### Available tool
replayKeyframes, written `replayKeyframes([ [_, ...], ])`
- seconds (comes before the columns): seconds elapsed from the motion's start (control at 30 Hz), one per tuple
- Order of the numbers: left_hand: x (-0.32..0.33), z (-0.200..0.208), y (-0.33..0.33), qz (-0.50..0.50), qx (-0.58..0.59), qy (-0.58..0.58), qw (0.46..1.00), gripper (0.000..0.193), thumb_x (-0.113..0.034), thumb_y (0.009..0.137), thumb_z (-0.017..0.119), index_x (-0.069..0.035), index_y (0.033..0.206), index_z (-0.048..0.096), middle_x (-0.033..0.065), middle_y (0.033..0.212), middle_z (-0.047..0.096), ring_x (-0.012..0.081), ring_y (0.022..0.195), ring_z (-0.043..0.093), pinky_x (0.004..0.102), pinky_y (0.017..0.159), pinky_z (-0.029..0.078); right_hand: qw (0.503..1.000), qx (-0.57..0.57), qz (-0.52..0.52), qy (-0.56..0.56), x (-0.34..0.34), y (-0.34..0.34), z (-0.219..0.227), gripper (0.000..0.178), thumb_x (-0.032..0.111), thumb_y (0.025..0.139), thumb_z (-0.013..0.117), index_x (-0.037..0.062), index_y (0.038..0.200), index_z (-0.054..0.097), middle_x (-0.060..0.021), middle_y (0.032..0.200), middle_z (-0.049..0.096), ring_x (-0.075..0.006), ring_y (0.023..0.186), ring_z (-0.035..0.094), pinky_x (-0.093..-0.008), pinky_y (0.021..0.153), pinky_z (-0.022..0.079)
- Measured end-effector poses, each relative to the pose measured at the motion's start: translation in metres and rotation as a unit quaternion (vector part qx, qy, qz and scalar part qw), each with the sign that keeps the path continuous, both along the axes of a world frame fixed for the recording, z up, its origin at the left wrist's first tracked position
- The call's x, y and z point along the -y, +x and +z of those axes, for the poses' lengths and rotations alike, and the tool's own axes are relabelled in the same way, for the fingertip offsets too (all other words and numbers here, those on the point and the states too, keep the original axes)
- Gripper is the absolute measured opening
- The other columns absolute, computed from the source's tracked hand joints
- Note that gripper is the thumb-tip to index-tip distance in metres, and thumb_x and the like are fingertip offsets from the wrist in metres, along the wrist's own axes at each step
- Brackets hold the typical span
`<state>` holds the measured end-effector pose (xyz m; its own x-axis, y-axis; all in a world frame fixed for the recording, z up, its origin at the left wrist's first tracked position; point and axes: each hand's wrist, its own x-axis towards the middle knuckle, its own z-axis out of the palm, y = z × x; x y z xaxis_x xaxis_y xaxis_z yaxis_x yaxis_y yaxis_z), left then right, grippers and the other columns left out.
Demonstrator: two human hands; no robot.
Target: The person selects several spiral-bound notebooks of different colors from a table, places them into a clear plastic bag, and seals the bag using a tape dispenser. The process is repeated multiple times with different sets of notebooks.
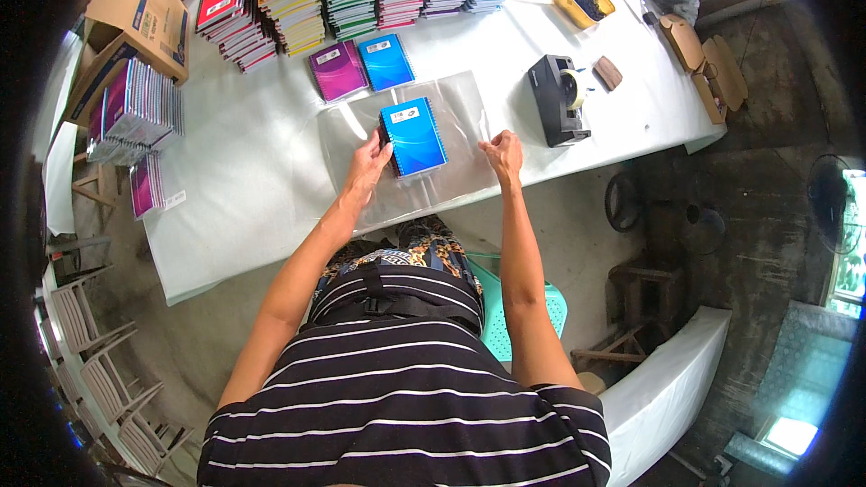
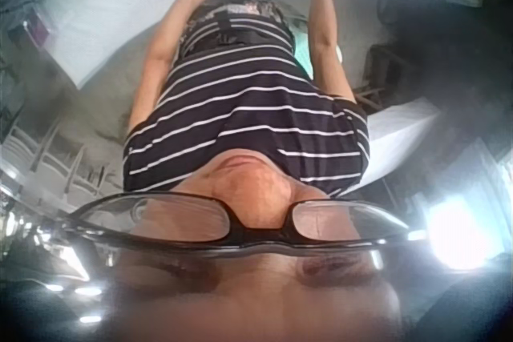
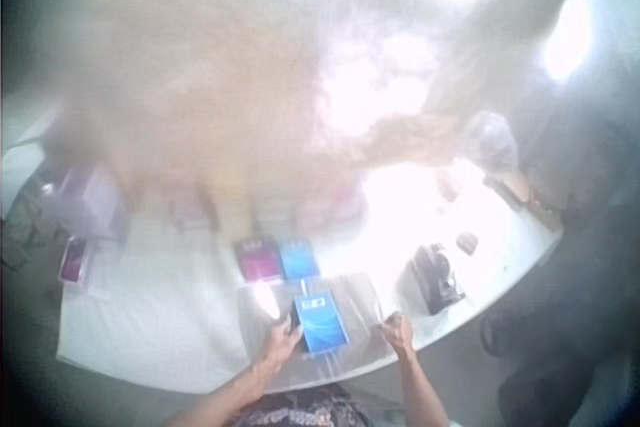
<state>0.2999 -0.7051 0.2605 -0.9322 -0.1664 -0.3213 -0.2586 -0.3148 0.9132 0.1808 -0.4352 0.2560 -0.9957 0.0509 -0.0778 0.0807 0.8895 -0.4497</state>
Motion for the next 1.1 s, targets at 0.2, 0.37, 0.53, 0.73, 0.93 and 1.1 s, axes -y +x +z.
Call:
replayKeyframes([
  [0.2,0.0,-0.009,0.002,0.031,-0.007,0.006,0.999,0.063,-0.019,0.098,0.058,0.006,0.147,0.028,0.0135,0.132,0.057,0.0138,0.117,0.053,0.0261,0.098,0.041,0.997,-0.059,-0.01,-0.054,0.016,0.013,0.013,0.028,0.015,0.073,0.079,-0.0001,0.084,0.059,-0.0141,0.074,0.067,-0.0311,0.071,0.066,-0.0409,0.067,0.05],
  [0.37,-0.006,0.0,0.0,0.018,0.018,0.01,1.0,0.064,-0.02,0.098,0.057,0.005,0.148,0.026,0.0141,0.136,0.052,0.0158,0.122,0.049,0.0273,0.101,0.038,0.995,-0.097,0.02,-0.012,0.016,0.019,0.015,0.017,0.009,0.081,0.07,0.0016,0.091,0.059,-0.0146,0.069,0.067,-0.0328,0.07,0.067,-0.0427,0.064,0.049],
  [0.53,-0.007,0.005,-0.003,0.027,-0.002,-0.078,0.997,0.076,-0.032,0.096,0.061,0.001,0.151,0.021,0.0181,0.149,0.037,0.0221,0.137,0.036,0.0325,0.111,0.029,0.955,-0.264,0.088,0.107,0.037,0.034,0.047,0.012,0.008,0.077,0.071,0.0051,0.084,0.062,-0.0158,0.093,0.066,-0.0327,0.087,0.064,-0.0425,0.07,0.047],
  [0.73,-0.024,-0.004,-0.008,0.085,-0.092,-0.18,0.976,0.074,-0.034,0.092,0.062,-0.004,0.15,0.026,0.0183,0.147,0.039,0.0283,0.136,0.037,0.0365,0.112,0.03,0.965,-0.155,0.18,-0.113,0.101,0.073,0.08,0.012,0.004,0.077,0.069,0.0022,0.087,0.061,-0.0127,0.105,0.064,-0.0331,0.084,0.064,-0.0414,0.071,0.05],
  [0.93,-0.038,-0.001,-0.012,0.114,-0.064,-0.065,0.989,0.075,-0.033,0.09,0.066,-0.004,0.148,0.029,0.0185,0.136,0.05,0.0249,0.123,0.05,0.0345,0.103,0.04,0.927,-0.156,0.334,-0.072,0.117,0.099,0.054,0.007,0.001,0.077,0.063,-0.0007,0.083,0.06,-0.0109,0.11,0.065,-0.0323,0.092,0.061,-0.0436,0.075,0.052],
  [1.1,-0.045,-0.015,-0.027,0.155,-0.033,-0.153,0.975,0.095,-0.032,0.073,0.082,0.0,0.146,0.03,0.0173,0.128,0.053,0.0246,0.11,0.056,0.034,0.094,0.046,0.891,-0.048,0.447,-0.065,0.095,0.087,0.066,0.007,0.0,0.075,0.066,0.0,0.079,0.061,-0.0102,0.101,0.064,-0.0315,0.093,0.058,-0.0438,0.075,0.05],
])
